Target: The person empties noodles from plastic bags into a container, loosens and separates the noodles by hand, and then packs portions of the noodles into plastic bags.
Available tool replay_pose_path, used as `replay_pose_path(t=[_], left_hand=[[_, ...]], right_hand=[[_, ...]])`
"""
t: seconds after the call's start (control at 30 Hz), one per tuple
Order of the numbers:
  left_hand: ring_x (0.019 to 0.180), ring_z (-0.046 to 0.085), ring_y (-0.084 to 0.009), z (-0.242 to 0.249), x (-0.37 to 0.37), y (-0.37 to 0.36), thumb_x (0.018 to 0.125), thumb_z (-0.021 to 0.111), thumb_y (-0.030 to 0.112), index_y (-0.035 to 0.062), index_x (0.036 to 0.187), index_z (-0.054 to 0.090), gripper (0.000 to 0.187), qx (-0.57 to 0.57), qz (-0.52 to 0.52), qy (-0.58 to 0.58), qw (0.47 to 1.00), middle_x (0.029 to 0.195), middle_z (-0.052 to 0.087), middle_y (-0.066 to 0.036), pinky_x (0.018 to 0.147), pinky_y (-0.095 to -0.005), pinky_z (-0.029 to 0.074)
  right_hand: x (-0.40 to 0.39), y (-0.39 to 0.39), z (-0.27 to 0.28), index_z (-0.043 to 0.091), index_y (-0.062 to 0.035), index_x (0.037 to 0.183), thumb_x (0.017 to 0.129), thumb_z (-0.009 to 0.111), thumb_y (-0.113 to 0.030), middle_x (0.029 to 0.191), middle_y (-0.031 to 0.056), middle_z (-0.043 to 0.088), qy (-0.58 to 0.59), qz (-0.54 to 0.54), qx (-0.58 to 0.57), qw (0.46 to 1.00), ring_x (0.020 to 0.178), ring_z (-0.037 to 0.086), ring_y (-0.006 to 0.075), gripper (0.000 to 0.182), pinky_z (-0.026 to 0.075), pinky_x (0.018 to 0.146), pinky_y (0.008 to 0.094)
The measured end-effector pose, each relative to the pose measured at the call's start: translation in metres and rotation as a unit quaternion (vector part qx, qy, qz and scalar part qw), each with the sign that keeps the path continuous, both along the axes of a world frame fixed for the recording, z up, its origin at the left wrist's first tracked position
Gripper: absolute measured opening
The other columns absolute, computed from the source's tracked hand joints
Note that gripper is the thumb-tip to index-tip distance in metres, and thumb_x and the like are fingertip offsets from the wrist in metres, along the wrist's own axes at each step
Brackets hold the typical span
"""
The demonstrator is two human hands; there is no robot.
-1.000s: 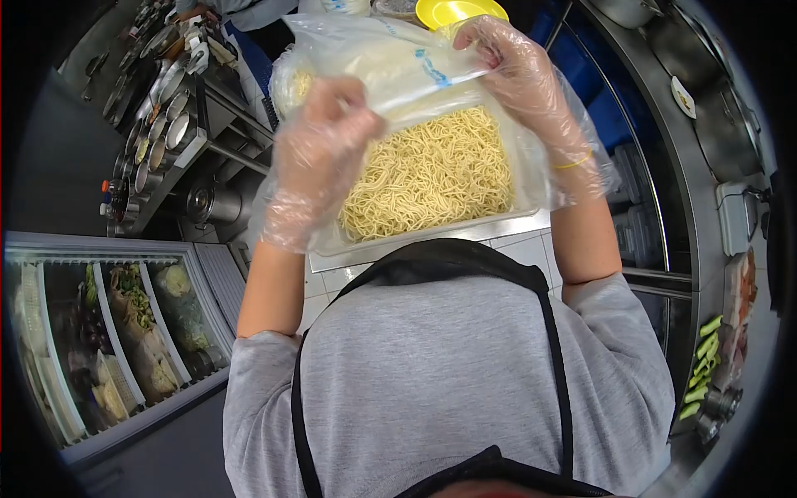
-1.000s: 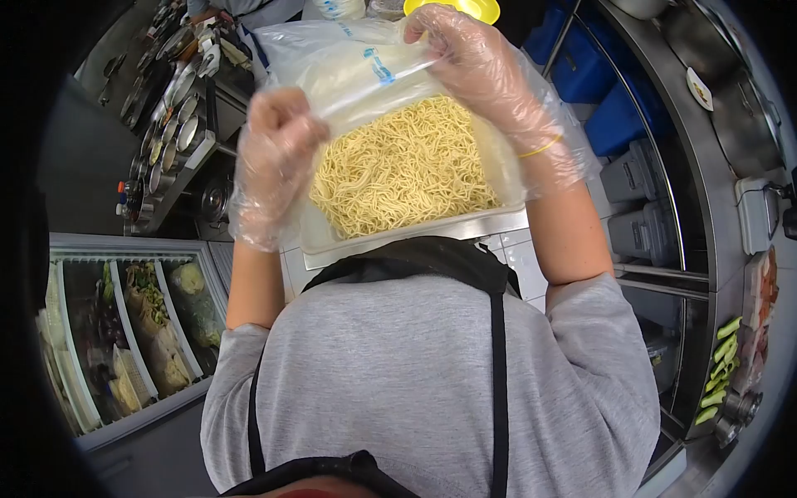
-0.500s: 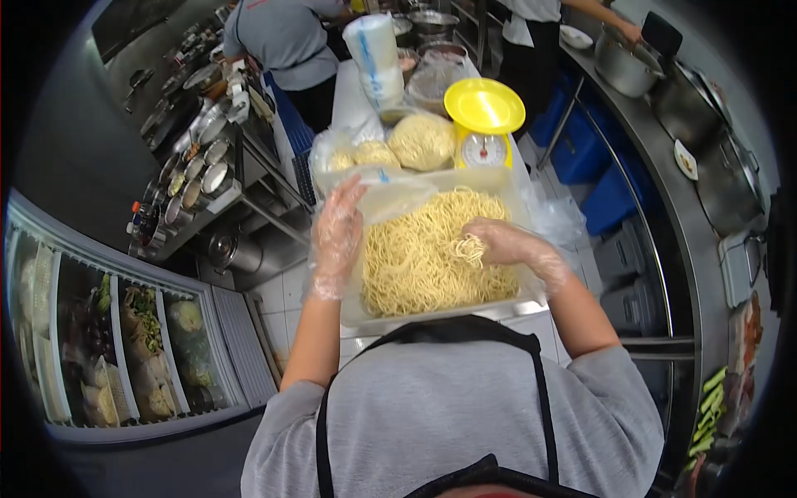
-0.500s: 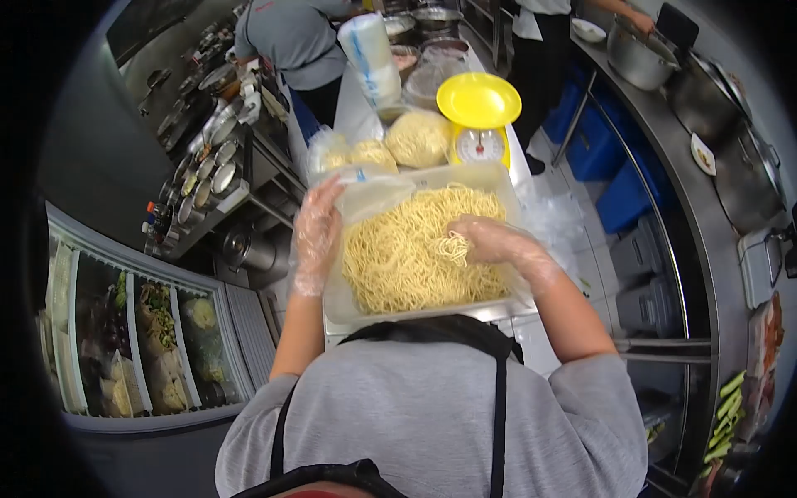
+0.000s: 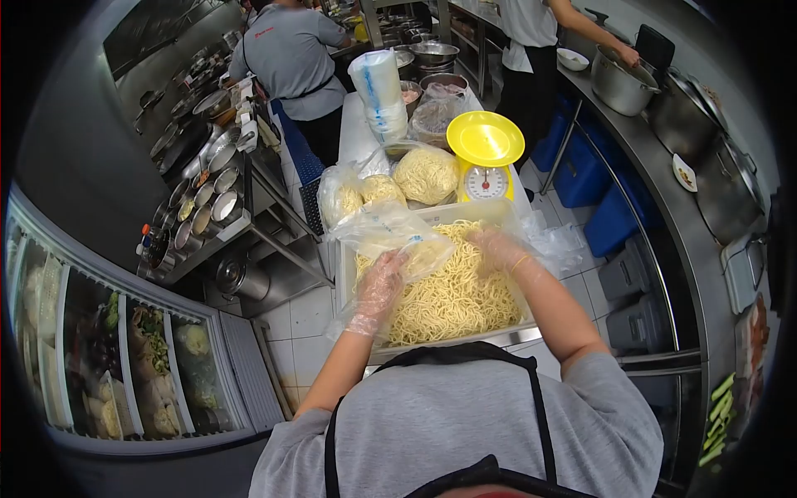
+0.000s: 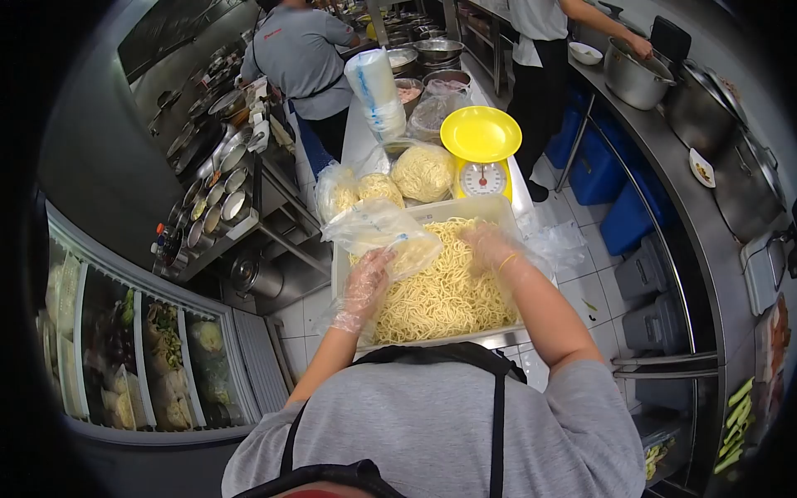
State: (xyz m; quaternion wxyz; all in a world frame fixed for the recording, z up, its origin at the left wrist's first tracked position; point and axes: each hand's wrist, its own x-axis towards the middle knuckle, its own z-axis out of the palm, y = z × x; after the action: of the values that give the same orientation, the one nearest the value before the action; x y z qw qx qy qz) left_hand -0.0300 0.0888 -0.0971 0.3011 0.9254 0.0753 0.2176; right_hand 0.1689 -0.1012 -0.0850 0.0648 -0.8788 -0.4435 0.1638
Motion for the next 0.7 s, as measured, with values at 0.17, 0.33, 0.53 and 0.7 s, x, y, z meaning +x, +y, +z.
replay_pose_path(t=[0.17,0.33,0.53,0.7], left_hand=[[0.098,0.058,-0.0317,0.003,0.001,0.002,0.073,0.053,-0.005,0.0162,0.113,0.059,0.045,0.043,0.009,-0.024,0.999,0.115,0.057,-0.012,0.081,-0.0370,0.049],[0.100,0.058,-0.0314,0.002,0.002,0.010,0.073,0.053,-0.005,0.0161,0.114,0.059,0.046,0.030,0.033,-0.046,0.998,0.115,0.057,-0.012,0.081,-0.0370,0.049],[0.097,0.058,-0.0321,0.016,0.008,0.005,0.074,0.054,-0.003,0.0157,0.112,0.059,0.043,0.072,0.035,-0.059,0.995,0.114,0.057,-0.012,0.079,-0.0379,0.049],[0.091,0.060,-0.0332,0.030,0.010,-0.018,0.075,0.056,0.000,0.0148,0.109,0.060,0.037,0.046,0.022,-0.027,0.998,0.112,0.058,-0.011,0.076,-0.0393,0.050]], right_hand=[[0.016,-0.008,-0.012,0.050,-0.0087,0.121,0.060,0.075,-0.010,0.116,0.0193,0.055,0.055,-0.003,0.039,0.998,0.109,0.054,0.0310,0.066,0.045,0.089,0.0377],[-0.010,-0.030,0.043,0.049,-0.0052,0.115,0.062,0.074,-0.005,0.108,0.0085,0.057,0.224,0.021,0.294,0.929,0.101,0.055,0.0200,0.059,0.045,0.088,0.0310],[-0.017,-0.043,0.091,0.047,-0.0065,0.114,0.062,0.080,-0.007,0.107,-0.0013,0.051,0.335,0.037,0.466,0.818,0.099,0.050,0.0086,0.062,0.043,0.088,0.0239],[-0.032,-0.039,0.123,0.042,-0.0039,0.121,0.065,0.082,-0.011,0.114,0.0028,0.051,0.388,0.060,0.604,0.694,0.105,0.051,0.0130,0.068,0.043,0.091,0.0276]])
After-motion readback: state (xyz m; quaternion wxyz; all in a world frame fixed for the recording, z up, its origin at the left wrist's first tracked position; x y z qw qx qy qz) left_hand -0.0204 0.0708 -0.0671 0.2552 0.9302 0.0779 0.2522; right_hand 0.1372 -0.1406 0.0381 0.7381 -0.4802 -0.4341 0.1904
